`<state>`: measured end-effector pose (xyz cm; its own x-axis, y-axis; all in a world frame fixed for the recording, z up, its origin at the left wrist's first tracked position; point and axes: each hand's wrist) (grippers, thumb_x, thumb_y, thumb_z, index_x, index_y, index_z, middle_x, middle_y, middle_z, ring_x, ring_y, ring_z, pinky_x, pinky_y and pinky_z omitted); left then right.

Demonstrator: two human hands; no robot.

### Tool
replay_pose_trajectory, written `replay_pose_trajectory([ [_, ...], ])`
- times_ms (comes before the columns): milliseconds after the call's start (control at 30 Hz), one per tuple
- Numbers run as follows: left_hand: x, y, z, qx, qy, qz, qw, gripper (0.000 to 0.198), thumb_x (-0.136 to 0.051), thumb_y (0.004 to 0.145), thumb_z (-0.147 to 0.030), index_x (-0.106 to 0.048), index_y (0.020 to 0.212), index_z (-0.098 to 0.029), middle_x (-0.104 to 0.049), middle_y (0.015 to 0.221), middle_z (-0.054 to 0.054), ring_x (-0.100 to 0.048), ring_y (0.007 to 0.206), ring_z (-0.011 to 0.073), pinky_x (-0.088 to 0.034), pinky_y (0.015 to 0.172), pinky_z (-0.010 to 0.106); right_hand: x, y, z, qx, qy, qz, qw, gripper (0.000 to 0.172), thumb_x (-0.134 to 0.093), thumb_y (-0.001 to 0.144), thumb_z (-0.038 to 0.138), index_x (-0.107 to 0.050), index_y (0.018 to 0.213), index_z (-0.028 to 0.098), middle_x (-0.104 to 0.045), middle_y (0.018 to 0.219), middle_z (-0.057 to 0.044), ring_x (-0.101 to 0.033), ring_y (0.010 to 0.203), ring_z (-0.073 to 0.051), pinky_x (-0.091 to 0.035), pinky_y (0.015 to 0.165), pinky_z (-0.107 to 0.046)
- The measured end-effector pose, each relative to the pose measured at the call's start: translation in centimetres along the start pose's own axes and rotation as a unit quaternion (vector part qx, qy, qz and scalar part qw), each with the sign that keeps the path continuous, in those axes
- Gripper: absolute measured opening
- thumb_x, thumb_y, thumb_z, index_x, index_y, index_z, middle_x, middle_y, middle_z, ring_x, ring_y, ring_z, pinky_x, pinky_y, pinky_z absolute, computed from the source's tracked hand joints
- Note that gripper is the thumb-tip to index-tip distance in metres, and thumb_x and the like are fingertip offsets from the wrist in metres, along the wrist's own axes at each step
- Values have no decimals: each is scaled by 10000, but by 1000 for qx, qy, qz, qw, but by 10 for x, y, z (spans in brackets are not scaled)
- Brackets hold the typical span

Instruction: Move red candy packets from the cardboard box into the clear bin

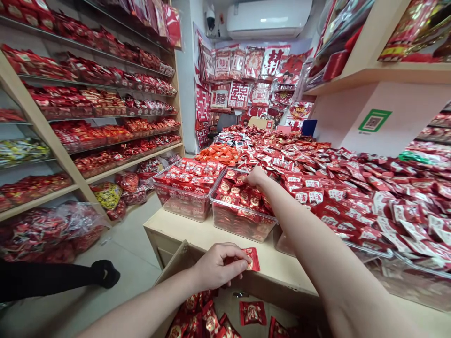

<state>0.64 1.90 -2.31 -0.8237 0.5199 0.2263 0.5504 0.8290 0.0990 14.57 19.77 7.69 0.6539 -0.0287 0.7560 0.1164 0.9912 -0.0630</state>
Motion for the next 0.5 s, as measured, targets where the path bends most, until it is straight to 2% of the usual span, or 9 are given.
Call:
replay_pose_trajectory([
  [167, 2, 0, -5, -25, 40, -10, 999, 238, -494, 738, -314, -646, 831, -157, -577, 716, 34, -475, 463, 60, -375, 411, 162, -6, 7, -5, 40, -79, -26, 996, 203, -473, 803, 290, -543, 878, 114, -571, 838, -30, -546, 697, -107, -465, 615, -277],
  [300, 2, 0, -2, 10, -5, 3, 1000, 265, -498, 734, -344, -631, 858, -152, -567, 675, 35, -486, 456, 72, -376, 376, 165, -6, 3, -1, 68, -116, -56, 989, 157, -543, 746, 266, -564, 759, 111, -586, 766, -39, -545, 698, -127, -441, 641, -296],
  [400, 2, 1, 2, 44, -105, -4, 994, 353, -522, 724, -349, -525, 1031, -174, -544, 639, 13, -546, 512, 110, -390, 356, 160, 4, -19, 3, 119, -114, -87, 982, 134, -575, 694, 251, -574, 712, 118, -601, 736, -70, -545, 713, -163, -404, 659, -292],
  [500, 4, 3, 1, 36, -197, -36, 979, 556, -585, 688, -314, -329, 1169, -203, -553, 676, -3, -588, 547, 130, -397, 359, 152, 16, -66, -5, 186, -85, -85, 975, 201, -496, 737, 342, -574, 781, 162, -609, 753, -40, -537, 685, -145, -393, 624, -254],
])
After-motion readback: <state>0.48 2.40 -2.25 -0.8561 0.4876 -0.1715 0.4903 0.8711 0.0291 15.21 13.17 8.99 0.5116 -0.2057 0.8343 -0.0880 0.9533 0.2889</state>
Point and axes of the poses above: each hand's wrist, its own y-axis towards the middle knuckle, its own x-axis out of the back of the hand, z = x × y
